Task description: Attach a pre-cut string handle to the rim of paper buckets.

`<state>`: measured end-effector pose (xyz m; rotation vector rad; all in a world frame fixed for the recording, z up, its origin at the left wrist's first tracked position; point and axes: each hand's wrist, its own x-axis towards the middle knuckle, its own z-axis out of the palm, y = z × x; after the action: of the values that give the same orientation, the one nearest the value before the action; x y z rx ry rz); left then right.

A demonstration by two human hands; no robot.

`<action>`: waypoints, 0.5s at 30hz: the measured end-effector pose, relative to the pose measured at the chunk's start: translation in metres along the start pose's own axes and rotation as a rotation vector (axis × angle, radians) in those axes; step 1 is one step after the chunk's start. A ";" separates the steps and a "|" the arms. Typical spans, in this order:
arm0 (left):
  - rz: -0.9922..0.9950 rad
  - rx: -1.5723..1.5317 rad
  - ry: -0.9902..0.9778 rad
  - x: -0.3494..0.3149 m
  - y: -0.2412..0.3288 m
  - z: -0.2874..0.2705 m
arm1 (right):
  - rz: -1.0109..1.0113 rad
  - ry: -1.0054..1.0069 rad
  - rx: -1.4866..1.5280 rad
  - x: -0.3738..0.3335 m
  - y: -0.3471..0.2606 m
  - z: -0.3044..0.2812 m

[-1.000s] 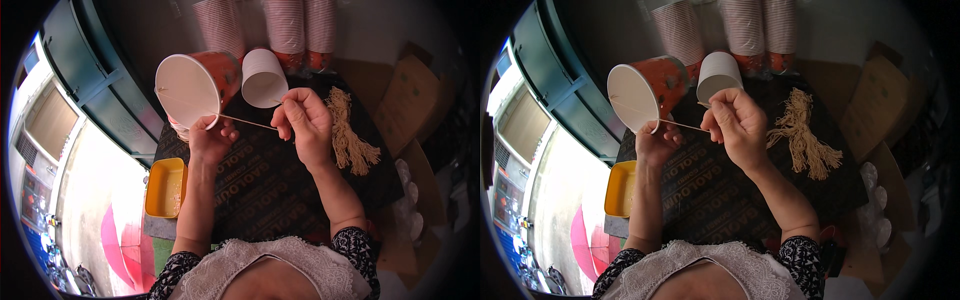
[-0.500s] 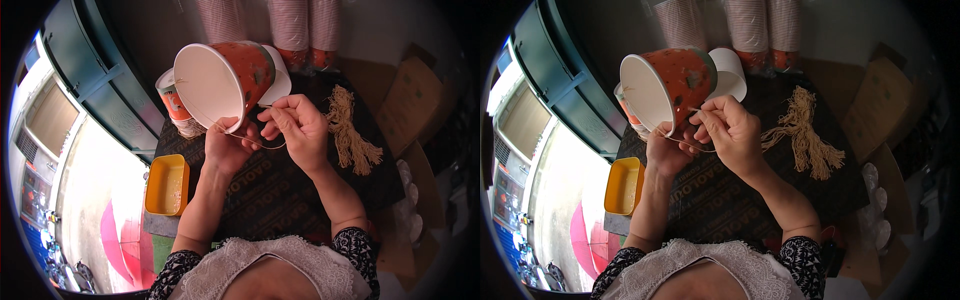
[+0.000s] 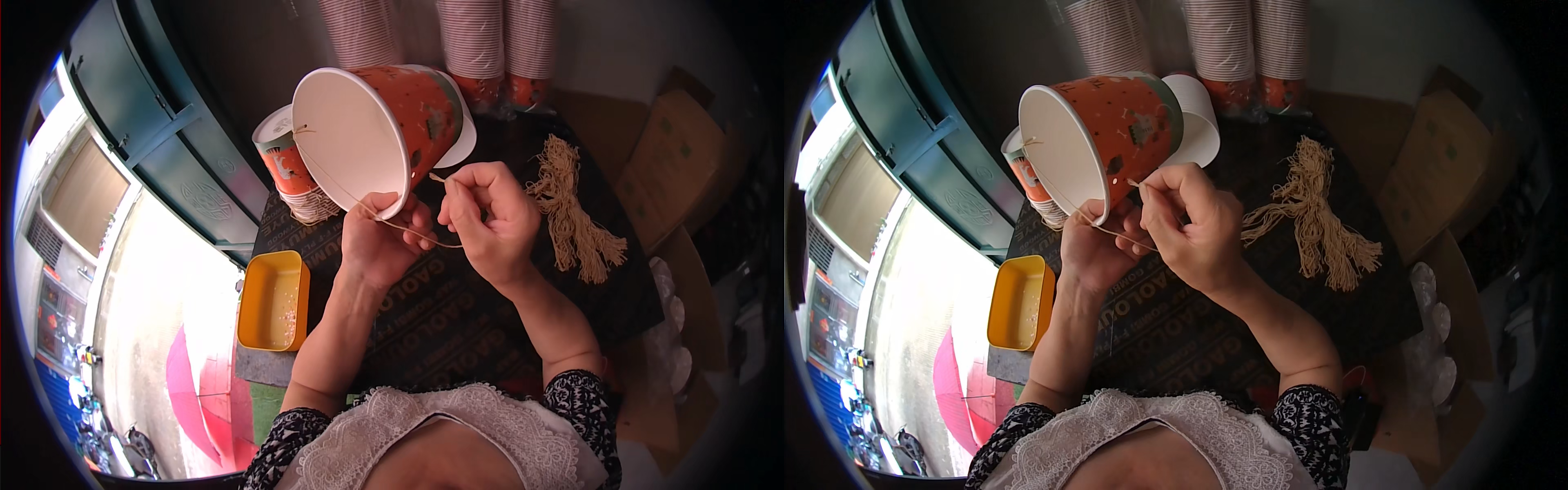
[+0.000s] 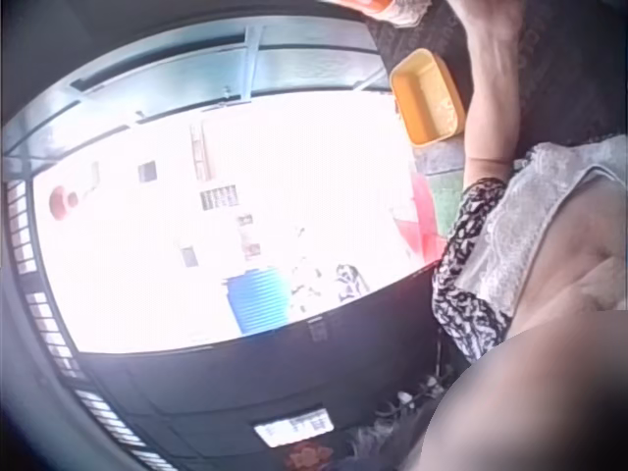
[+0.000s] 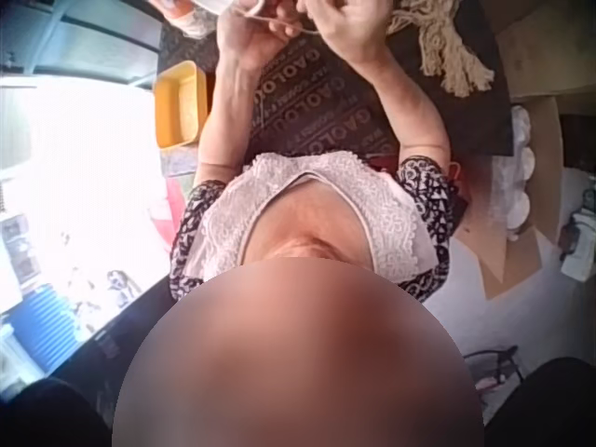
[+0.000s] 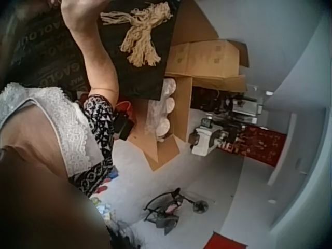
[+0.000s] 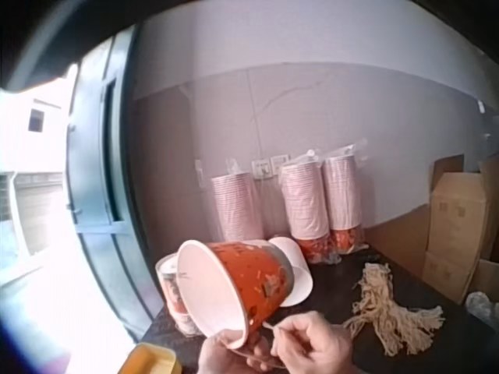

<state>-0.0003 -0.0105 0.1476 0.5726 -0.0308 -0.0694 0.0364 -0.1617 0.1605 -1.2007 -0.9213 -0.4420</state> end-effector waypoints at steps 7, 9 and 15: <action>0.000 -0.004 0.001 0.001 -0.003 0.001 | -0.076 -0.030 -0.012 0.000 0.000 0.001; 0.002 -0.002 0.000 0.001 -0.004 0.001 | -0.081 -0.032 -0.019 0.000 0.000 0.001; -0.020 -0.002 0.006 0.000 -0.004 0.001 | -0.068 -0.040 -0.022 0.001 -0.003 0.002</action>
<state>-0.0001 -0.0141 0.1463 0.5712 -0.0191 -0.0874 0.0344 -0.1610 0.1628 -1.2043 -0.9959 -0.4853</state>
